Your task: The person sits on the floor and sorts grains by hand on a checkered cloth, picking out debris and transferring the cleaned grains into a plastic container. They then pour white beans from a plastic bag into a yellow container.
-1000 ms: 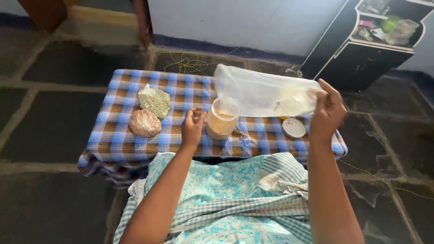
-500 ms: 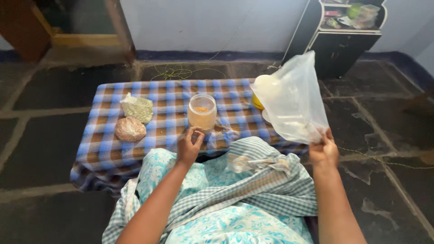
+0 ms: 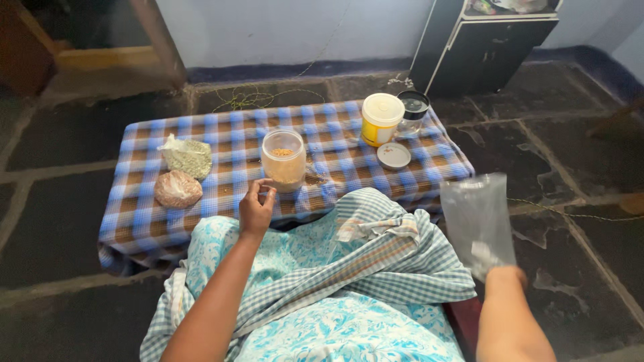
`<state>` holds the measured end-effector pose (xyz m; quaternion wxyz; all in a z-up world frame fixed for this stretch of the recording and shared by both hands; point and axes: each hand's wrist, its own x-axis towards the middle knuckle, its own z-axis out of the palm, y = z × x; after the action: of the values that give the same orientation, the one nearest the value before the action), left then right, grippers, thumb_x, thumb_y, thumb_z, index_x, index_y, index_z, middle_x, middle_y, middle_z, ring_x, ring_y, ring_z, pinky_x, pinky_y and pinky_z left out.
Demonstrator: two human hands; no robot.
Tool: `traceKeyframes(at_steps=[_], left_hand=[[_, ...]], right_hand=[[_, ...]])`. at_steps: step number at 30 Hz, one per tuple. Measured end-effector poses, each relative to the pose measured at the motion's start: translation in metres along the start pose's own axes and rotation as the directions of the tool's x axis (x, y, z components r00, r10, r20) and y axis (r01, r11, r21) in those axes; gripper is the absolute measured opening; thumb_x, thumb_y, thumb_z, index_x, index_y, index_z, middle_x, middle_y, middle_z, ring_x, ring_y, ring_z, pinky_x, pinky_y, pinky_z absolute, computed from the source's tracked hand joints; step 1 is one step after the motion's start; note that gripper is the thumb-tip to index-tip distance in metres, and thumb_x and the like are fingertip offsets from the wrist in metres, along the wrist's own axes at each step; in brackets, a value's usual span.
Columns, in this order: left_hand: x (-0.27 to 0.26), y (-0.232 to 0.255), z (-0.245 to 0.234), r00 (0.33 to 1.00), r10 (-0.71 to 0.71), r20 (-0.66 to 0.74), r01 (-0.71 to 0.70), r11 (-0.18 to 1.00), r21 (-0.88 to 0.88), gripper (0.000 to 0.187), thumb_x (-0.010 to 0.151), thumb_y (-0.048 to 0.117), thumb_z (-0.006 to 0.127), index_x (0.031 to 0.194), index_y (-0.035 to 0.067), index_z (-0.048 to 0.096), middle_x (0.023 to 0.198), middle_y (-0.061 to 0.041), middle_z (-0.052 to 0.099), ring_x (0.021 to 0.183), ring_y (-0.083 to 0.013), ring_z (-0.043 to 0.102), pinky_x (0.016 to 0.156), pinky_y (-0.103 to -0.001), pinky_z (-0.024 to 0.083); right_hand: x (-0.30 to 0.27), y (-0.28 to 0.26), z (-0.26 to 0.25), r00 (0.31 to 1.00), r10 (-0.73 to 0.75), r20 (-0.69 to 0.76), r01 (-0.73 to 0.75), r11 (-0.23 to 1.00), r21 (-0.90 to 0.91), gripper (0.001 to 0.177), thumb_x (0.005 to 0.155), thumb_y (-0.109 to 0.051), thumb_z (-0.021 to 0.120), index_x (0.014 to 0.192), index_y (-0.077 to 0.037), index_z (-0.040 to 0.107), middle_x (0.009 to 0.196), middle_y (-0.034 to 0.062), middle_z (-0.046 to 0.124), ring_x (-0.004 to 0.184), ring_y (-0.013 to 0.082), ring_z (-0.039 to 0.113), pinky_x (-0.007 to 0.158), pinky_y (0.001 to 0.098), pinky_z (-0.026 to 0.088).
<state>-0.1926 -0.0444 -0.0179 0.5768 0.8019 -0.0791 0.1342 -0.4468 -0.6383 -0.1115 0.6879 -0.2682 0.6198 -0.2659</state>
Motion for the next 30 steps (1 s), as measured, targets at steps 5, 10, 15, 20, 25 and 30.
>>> traceKeyframes(at_steps=[5, 10, 15, 20, 25, 30], left_hand=[[0.003, -0.013, -0.006, 0.998, -0.050, -0.038, 0.046, 0.994, -0.101, 0.019, 0.097, 0.010, 0.065, 0.116, 0.008, 0.066, 0.090, -0.007, 0.075, 0.072, -0.0157, 0.073, 0.066, -0.031, 0.057], [0.007, -0.034, 0.005, 0.996, -0.043, -0.081, 0.040, 0.998, -0.043, 0.020, 0.094, 0.012, 0.068, 0.114, 0.008, 0.067, 0.091, -0.006, 0.076, 0.074, -0.0187, 0.075, 0.067, -0.033, 0.058], [0.010, -0.048, 0.007, 0.993, 0.018, -0.116, -0.011, 0.998, 0.063, 0.022, 0.093, 0.013, 0.071, 0.114, 0.009, 0.065, 0.093, -0.008, 0.076, 0.081, -0.0236, 0.075, 0.071, -0.037, 0.058], [0.019, -0.055, 0.007, 0.993, -0.029, -0.114, 0.034, 0.999, 0.039, 0.023, 0.092, 0.014, 0.070, 0.114, 0.009, 0.065, 0.094, -0.009, 0.075, 0.081, -0.0245, 0.075, 0.072, -0.038, 0.059], [0.031, -0.068, 0.004, 0.992, -0.016, -0.127, 0.032, 0.992, 0.124, 0.023, 0.093, 0.015, 0.072, 0.114, 0.008, 0.065, 0.096, -0.009, 0.076, 0.083, -0.0262, 0.074, 0.074, -0.040, 0.057], [0.027, -0.065, 0.013, 0.995, -0.032, -0.093, 0.036, 0.998, 0.049, 0.034, 0.092, 0.016, 0.074, 0.122, 0.010, 0.061, 0.099, -0.007, 0.076, 0.086, -0.0240, 0.075, 0.076, -0.039, 0.059]], right_hand=[[-0.015, 0.010, -0.001, 0.998, 0.012, -0.067, -0.026, 0.975, -0.218, 0.034, 0.100, -0.006, 0.054, 0.131, -0.012, 0.066, 0.124, 0.0105, 0.070, 0.107, 0.0257, 0.070, 0.083, 0.0434, 0.060], [-0.035, -0.014, 0.048, 0.977, -0.159, -0.142, 0.085, 0.902, -0.423, 0.035, 0.099, -0.006, 0.056, 0.132, -0.012, 0.066, 0.125, 0.0103, 0.069, 0.107, 0.0240, 0.069, 0.082, 0.0413, 0.059], [-0.054, -0.020, 0.097, 0.953, -0.298, -0.053, 0.224, 0.814, -0.537, 0.037, 0.098, -0.006, 0.058, 0.134, -0.011, 0.065, 0.126, 0.0100, 0.068, 0.107, 0.0223, 0.068, 0.081, 0.0392, 0.058], [-0.056, -0.025, 0.115, 0.862, -0.479, 0.165, 0.495, 0.727, -0.475, 0.039, 0.097, -0.007, 0.060, 0.135, -0.010, 0.064, 0.127, 0.0098, 0.068, 0.107, 0.0206, 0.067, 0.081, 0.0371, 0.056], [-0.044, -0.010, 0.131, 0.624, -0.564, 0.541, 0.747, 0.633, -0.201, 0.041, 0.096, -0.007, 0.062, 0.137, -0.009, 0.063, 0.128, 0.0096, 0.067, 0.106, 0.0189, 0.066, 0.080, 0.0349, 0.055], [-0.041, -0.001, 0.164, 0.519, -0.381, 0.765, 0.759, 0.618, -0.207, 0.041, 0.098, -0.011, 0.065, 0.138, -0.005, 0.060, 0.130, 0.0097, 0.066, 0.107, 0.0203, 0.068, 0.079, 0.0328, 0.056]])
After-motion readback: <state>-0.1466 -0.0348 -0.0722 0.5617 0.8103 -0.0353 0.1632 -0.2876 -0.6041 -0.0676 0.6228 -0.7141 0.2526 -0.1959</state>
